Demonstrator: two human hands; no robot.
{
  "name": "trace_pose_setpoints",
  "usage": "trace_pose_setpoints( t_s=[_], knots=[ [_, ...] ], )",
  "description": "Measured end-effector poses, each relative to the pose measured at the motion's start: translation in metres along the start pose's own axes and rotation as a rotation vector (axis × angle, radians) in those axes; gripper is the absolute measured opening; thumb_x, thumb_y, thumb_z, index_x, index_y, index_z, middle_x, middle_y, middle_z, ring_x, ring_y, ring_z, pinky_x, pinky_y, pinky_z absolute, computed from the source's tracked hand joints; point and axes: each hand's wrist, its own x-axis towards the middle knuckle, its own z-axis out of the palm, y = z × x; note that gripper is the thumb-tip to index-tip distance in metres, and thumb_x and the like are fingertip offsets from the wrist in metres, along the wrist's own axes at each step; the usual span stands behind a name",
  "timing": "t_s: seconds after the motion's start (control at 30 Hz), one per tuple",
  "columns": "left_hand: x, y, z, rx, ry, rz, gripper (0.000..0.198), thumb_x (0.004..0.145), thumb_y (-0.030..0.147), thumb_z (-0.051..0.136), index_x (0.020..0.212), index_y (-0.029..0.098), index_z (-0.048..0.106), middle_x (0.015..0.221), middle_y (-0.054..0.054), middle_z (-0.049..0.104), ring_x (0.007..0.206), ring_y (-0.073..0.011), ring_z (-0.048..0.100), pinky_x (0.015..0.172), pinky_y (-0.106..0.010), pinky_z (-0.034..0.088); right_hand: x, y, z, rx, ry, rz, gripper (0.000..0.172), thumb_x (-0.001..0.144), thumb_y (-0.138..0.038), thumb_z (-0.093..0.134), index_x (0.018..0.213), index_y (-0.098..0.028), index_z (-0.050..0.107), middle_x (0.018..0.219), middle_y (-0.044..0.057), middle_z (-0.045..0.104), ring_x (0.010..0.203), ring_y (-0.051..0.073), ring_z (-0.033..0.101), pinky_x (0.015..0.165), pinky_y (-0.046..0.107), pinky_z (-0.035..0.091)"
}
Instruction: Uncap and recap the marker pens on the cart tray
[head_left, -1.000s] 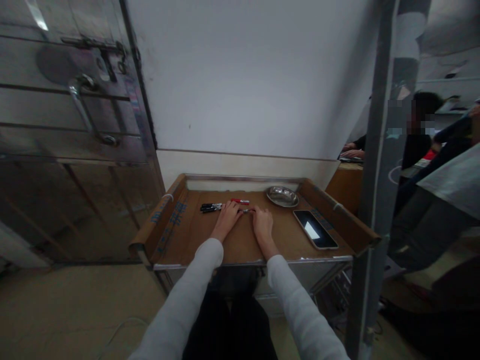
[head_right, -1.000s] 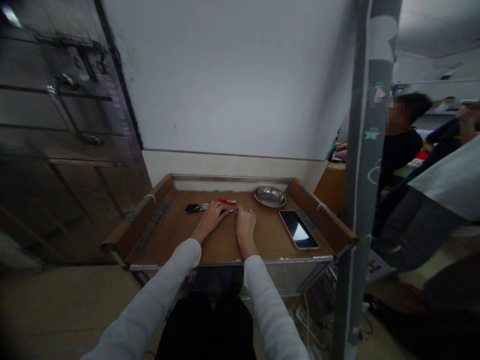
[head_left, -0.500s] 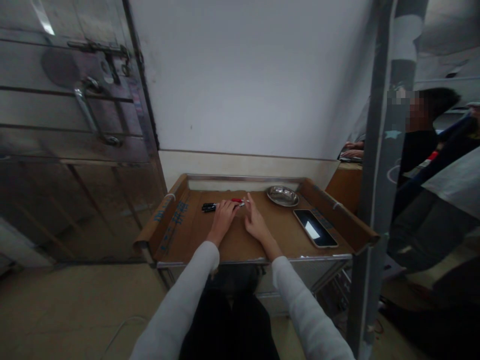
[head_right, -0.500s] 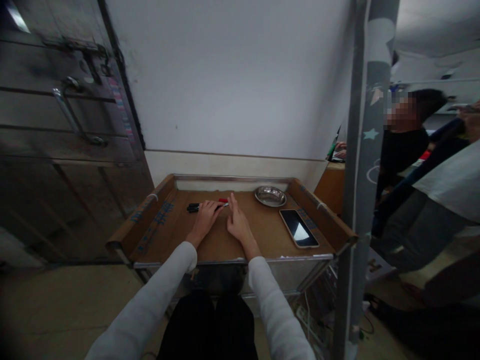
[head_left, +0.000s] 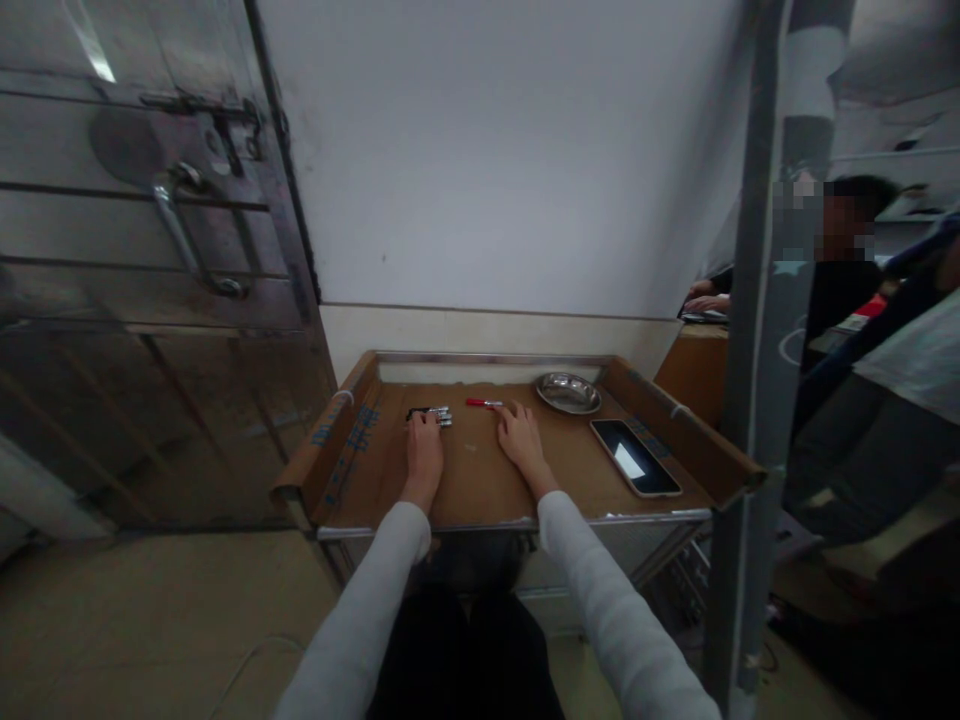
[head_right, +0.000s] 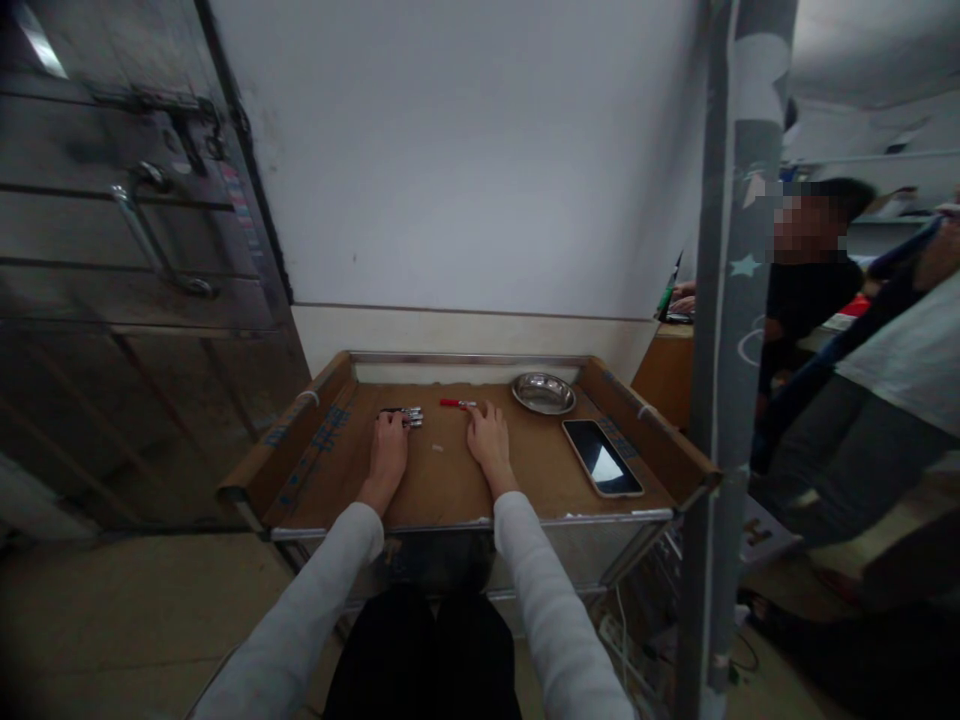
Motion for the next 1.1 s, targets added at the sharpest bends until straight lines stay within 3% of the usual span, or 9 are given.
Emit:
trace_pose_setpoints(
  t_s=[0.1,0.2,0.33,0.43,0.57,0.93,1.1],
  knots=[
    [-0.001,0.004,-0.005,-0.083,-0.009,0.043,0.023,0.086,0.005,0.038,0.099,0.012,0.055,0.105,-0.013,0.052,0.093,-0.0196,0.055,0.083,-0.034,0.046,0.002,0.000,0.001,-0.021,-0.012,0.019,0.038,0.090,-0.023,0.037,0.125,-0.024,0.052,0.132,0.012,0.046,0.116,0.026,0.042,0.094,0.038,0.035],
    [-0.007,0.000,-0.015,-0.265,-0.058,0.189,0.022,0.087,0.010,0.039,0.100,0.016,0.056,0.104,-0.009,0.055,0.094,-0.0182,0.056,0.086,-0.033,0.046,0.002,0.001,0.001,-0.016,-0.001,0.021,0.036,0.090,-0.023,0.037,0.122,-0.023,0.054,0.126,0.012,0.050,0.113,0.024,0.044,0.092,0.036,0.035],
    [-0.017,-0.011,-0.019,-0.440,-0.312,0.327,0.022,0.083,0.026,0.054,0.104,0.018,0.058,0.101,-0.005,0.056,0.086,-0.0157,0.057,0.080,-0.031,0.049,0.001,0.002,-0.001,-0.012,0.030,0.023,0.027,0.089,-0.021,0.040,0.107,-0.017,0.060,0.109,0.013,0.056,0.104,0.023,0.046,0.088,0.033,0.035],
    [-0.017,-0.012,-0.013,-0.426,-0.382,0.386,0.017,0.081,0.028,0.058,0.095,0.019,0.061,0.101,-0.005,0.056,0.095,-0.0177,0.056,0.087,-0.033,0.046,0.000,0.004,0.000,-0.017,0.036,0.039,0.022,0.088,-0.022,0.043,0.099,-0.016,0.061,0.103,0.012,0.057,0.099,0.023,0.047,0.084,0.032,0.035],
    [-0.008,0.000,-0.002,-0.378,-0.387,0.396,0.007,0.083,0.019,0.054,0.081,0.016,0.060,0.089,-0.004,0.058,0.088,-0.0171,0.056,0.085,-0.032,0.045,0.001,0.008,0.004,-0.003,0.029,0.083,0.020,0.088,-0.025,0.044,0.095,-0.016,0.061,0.099,0.011,0.058,0.096,0.023,0.047,0.082,0.032,0.035],
    [0.020,0.031,0.047,-0.369,-0.249,0.310,0.008,0.083,0.012,0.053,0.084,0.014,0.060,0.092,-0.006,0.058,0.090,-0.0181,0.057,0.086,-0.034,0.046,0.002,0.006,-0.002,0.123,-0.042,-0.070,0.019,0.091,-0.023,0.044,0.096,-0.018,0.061,0.099,0.008,0.063,0.096,0.020,0.051,0.082,0.029,0.034],
    [0.025,0.032,0.054,-0.412,-0.230,0.327,0.010,0.083,0.012,0.052,0.083,0.015,0.062,0.092,-0.006,0.059,0.092,-0.0183,0.057,0.088,-0.036,0.046,0.003,0.004,-0.006,0.145,-0.054,-0.097,0.018,0.090,-0.019,0.044,0.096,-0.017,0.060,0.099,0.007,0.065,0.094,0.019,0.053,0.082,0.028,0.035]
  ],
)
